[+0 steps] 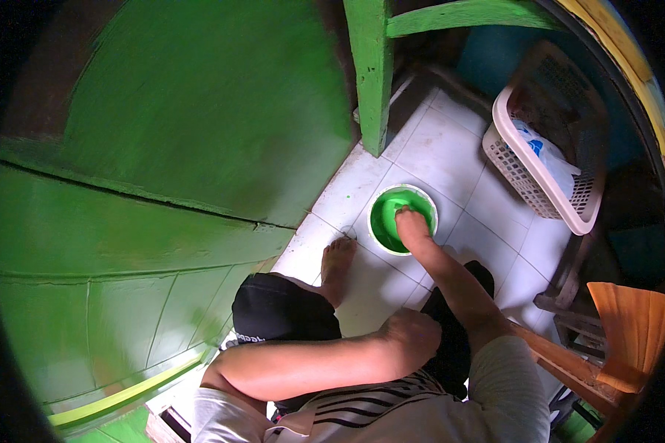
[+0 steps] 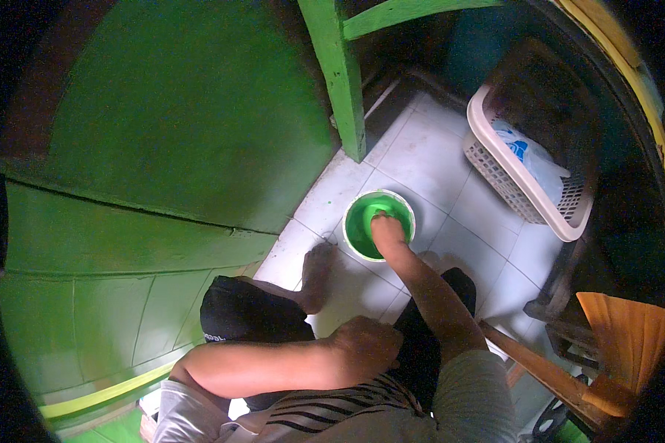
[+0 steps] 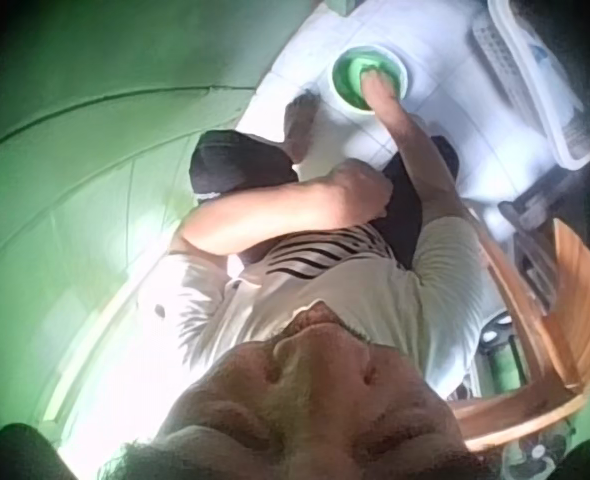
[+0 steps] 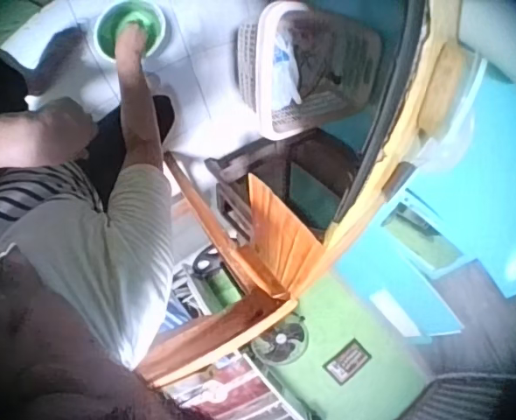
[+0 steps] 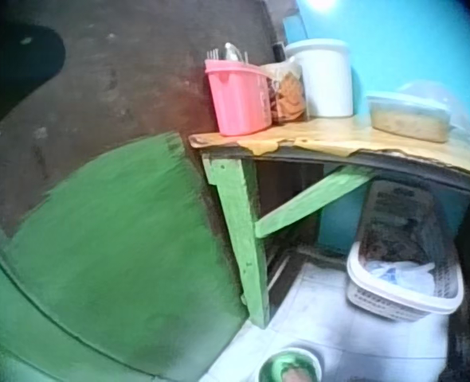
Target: The person paints a green door and the legs of a wooden table using a paintbrush and green paint from a bucket.
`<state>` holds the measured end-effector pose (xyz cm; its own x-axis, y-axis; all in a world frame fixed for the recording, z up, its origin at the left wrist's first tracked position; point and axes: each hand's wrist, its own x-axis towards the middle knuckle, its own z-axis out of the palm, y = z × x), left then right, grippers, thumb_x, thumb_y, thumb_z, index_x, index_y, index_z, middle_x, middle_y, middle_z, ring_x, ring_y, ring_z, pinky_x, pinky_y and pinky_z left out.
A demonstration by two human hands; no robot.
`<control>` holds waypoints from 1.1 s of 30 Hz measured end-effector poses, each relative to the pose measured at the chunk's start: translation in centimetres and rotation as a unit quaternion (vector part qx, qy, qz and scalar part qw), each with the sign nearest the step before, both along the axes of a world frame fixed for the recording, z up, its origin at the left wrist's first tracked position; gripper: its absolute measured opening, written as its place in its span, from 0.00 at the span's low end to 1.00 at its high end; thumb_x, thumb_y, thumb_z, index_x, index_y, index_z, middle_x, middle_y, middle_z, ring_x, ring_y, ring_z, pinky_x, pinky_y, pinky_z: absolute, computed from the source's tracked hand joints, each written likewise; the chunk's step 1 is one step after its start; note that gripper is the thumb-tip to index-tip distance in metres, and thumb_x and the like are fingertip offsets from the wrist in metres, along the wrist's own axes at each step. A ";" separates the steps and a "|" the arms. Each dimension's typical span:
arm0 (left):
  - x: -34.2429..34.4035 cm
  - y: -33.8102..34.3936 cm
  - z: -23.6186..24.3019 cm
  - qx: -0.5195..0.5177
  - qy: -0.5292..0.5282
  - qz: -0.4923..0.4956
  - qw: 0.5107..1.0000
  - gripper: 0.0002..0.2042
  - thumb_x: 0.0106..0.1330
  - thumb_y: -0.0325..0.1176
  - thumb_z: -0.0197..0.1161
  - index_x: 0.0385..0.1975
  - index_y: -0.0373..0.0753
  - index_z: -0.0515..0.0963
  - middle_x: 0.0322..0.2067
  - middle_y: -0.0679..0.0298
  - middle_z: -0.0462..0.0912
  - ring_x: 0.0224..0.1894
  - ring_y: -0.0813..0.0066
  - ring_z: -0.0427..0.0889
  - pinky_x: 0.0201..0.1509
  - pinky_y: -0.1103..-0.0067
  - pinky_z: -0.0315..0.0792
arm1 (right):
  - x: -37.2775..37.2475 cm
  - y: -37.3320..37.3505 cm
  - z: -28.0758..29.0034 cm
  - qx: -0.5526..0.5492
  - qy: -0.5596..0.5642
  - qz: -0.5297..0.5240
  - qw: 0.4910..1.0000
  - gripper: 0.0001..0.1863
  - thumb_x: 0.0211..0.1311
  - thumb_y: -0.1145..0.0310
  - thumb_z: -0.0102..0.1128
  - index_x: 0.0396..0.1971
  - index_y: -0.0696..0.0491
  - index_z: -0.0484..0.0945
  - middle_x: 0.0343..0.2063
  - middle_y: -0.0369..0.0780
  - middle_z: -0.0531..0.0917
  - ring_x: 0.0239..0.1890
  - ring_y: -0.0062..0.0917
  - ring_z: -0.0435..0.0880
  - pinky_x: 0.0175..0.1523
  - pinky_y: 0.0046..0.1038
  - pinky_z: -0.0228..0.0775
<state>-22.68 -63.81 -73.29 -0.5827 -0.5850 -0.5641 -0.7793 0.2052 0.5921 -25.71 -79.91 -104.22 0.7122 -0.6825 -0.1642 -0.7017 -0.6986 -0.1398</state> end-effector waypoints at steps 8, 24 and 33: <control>-0.4 0.2 -0.1 0.001 -0.026 0.004 1.000 0.19 0.64 0.45 0.62 0.31 0.30 0.81 0.30 0.49 0.85 0.37 0.57 0.86 0.38 0.69 0.80 | -0.8 -0.7 -1.0 0.011 -0.003 0.054 0.998 0.10 0.61 0.66 0.57 0.31 0.58 0.80 0.34 0.49 0.82 0.30 0.40 0.85 0.35 0.39 0.79; 0.7 -0.6 0.4 -0.056 -0.026 -0.015 0.998 0.24 0.68 0.51 0.53 0.42 0.31 0.74 0.38 0.47 0.83 0.45 0.50 0.82 0.49 0.62 0.76 | 0.0 0.3 4.8 0.046 -0.224 0.012 0.973 0.10 0.61 0.68 0.57 0.36 0.57 0.81 0.38 0.51 0.81 0.35 0.45 0.83 0.40 0.42 0.77; 1.0 -0.4 -3.4 -0.129 -0.037 -0.022 0.991 0.24 0.68 0.52 0.53 0.37 0.30 0.75 0.31 0.47 0.83 0.36 0.48 0.83 0.42 0.60 0.77 | -4.7 -0.1 5.2 0.366 -0.412 -0.271 0.789 0.11 0.66 0.66 0.59 0.38 0.59 0.82 0.26 0.39 0.85 0.21 0.21 0.84 0.24 0.24 0.74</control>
<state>-21.72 -64.23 -76.71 -0.5744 -0.6893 -0.4415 -0.8049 0.3774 0.4579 -30.39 -80.03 -99.02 0.4201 -0.8600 -0.2897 -0.3302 0.1525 -0.9315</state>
